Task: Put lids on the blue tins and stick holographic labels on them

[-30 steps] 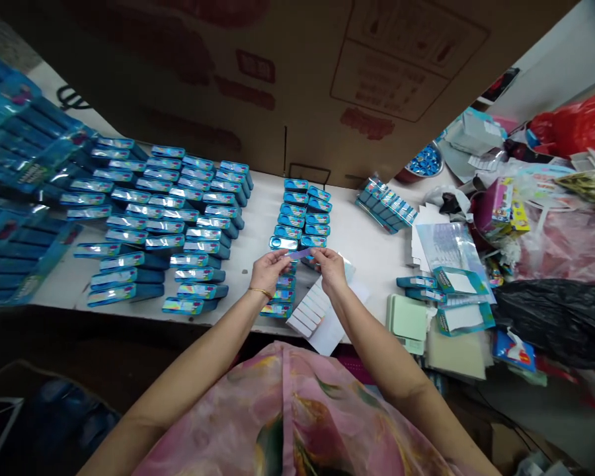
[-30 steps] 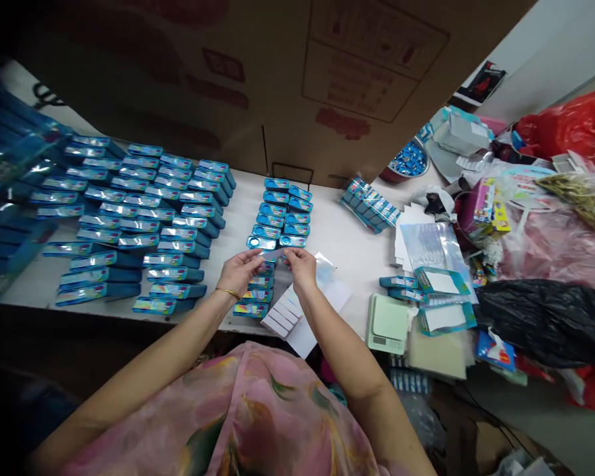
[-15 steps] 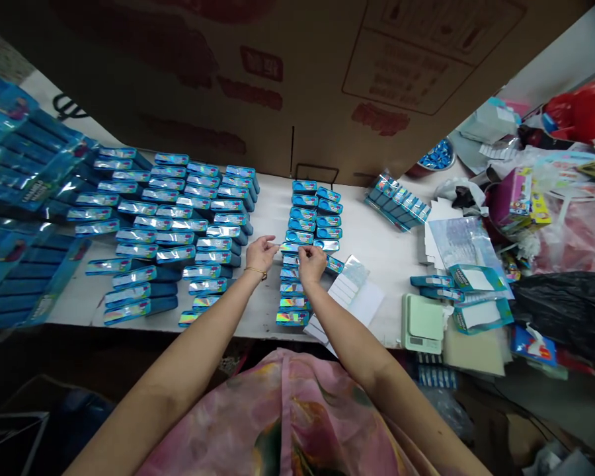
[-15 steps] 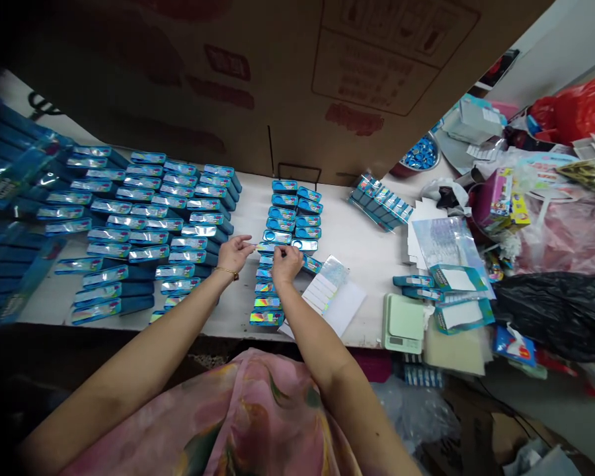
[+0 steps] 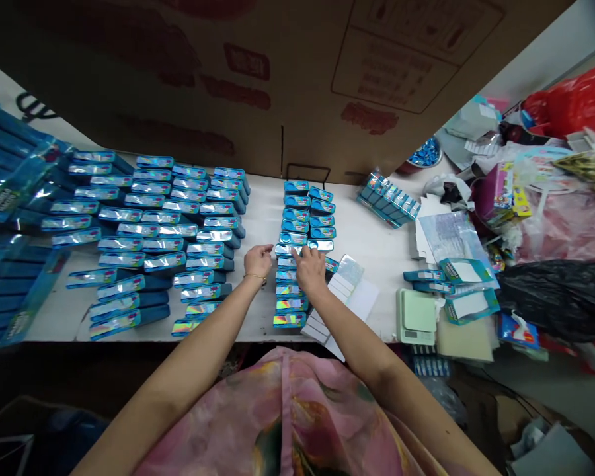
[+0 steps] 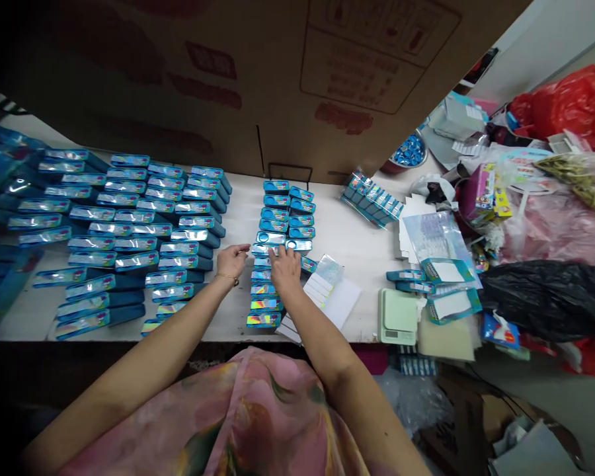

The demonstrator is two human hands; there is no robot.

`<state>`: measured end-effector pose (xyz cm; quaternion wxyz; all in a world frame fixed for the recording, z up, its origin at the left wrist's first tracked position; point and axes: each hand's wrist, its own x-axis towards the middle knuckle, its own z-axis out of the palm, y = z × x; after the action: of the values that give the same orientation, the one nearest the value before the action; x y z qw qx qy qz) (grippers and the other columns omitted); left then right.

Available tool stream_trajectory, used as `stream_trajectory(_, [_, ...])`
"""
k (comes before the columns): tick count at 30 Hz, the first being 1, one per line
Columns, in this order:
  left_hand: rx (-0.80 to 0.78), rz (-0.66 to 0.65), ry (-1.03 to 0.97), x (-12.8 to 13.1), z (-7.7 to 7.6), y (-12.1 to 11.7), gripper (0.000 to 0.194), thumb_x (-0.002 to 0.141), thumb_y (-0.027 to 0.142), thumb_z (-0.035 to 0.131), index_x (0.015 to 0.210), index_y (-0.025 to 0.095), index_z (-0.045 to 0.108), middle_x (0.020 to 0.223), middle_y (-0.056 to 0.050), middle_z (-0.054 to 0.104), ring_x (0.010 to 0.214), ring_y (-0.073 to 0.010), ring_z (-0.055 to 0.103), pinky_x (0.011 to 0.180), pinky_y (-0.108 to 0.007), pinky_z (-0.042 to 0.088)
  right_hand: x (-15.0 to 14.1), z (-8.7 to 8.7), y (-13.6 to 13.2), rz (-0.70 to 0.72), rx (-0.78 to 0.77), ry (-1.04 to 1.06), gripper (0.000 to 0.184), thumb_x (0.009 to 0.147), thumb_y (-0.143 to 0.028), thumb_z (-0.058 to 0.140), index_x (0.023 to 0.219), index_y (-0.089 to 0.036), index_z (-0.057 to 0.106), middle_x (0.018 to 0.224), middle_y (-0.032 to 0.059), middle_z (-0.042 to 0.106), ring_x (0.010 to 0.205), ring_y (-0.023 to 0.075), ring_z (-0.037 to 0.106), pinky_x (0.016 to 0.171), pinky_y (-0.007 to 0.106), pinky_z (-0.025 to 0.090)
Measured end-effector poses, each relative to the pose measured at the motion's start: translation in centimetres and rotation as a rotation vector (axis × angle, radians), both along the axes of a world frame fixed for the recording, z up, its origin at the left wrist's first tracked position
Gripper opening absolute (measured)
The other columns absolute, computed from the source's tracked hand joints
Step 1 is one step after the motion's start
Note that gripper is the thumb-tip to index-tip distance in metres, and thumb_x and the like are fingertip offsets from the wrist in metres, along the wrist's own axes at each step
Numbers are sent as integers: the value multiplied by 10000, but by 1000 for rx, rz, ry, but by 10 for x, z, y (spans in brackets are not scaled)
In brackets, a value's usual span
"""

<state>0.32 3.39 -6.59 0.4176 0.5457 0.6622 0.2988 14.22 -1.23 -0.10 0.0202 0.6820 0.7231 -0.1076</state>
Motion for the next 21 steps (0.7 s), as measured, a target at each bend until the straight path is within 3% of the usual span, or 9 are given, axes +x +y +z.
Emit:
stream_trajectory(3, [61, 2, 111, -1, 8, -6, 259, 611, 113, 447, 705, 199, 672, 787, -49, 659, 830, -222, 589, 814, -351, 439, 14, 1, -1, 38, 20, 39, 408, 811, -141, 381, 1180, -285, 482, 1046, 86, 494, 935, 228, 413, 764, 367, 303])
stream_trajectory(7, [168, 7, 123, 7, 28, -22, 276, 694, 194, 430, 844, 161, 659, 905, -77, 639, 875, -205, 573, 797, -329, 450, 69, -1, -6, -323, 139, 224, 375, 818, -141, 340, 1124, -229, 539, 1119, 83, 487, 996, 212, 426, 809, 351, 317])
stream_trajectory(10, [243, -145, 41, 33, 47, -44, 263, 752, 248, 422, 878, 170, 640, 924, -62, 635, 878, -176, 569, 796, -302, 446, 120, -7, -12, -456, 122, 354, 385, 767, -208, 466, 1147, -182, 521, 1168, 103, 487, 1039, 229, 430, 826, 349, 333])
stream_trajectory(13, [235, -364, -5, 70, 60, -69, 235, 780, 266, 431, 865, 193, 637, 896, -44, 643, 865, -160, 571, 803, -288, 437, 152, -18, -17, -489, -96, 556, 374, 629, -217, 622, 998, -163, 598, 934, 68, 608, 838, 199, 533, 718, 316, 399])
stream_trajectory(16, [170, -528, 63, 100, 63, -89, 252, 753, 317, 507, 922, 174, 628, 890, -68, 644, 847, -184, 575, 770, -302, 443, 163, -22, -26, -493, -214, 843, 165, 658, -213, 582, 795, -127, 617, 698, 24, 613, 652, 137, 548, 622, 259, 419])
stream_trajectory(18, [127, -569, 123, 113, 60, -96, 321, 716, 336, 562, 974, 153, 613, 898, -87, 644, 842, -205, 578, 758, -314, 443, 167, -18, -35, -470, -164, 925, 134, 708, -226, 528, 746, -120, 601, 653, 22, 599, 617, 124, 545, 603, 248, 422])
stream_trajectory(21, [48, -546, 135, 125, 54, -99, 270, 754, 303, 515, 950, 155, 627, 868, -79, 661, 803, -199, 592, 736, -304, 441, 171, -1, -46, -471, -81, 933, 124, 729, -224, 526, 771, -134, 599, 690, 35, 599, 677, 145, 544, 648, 275, 425])
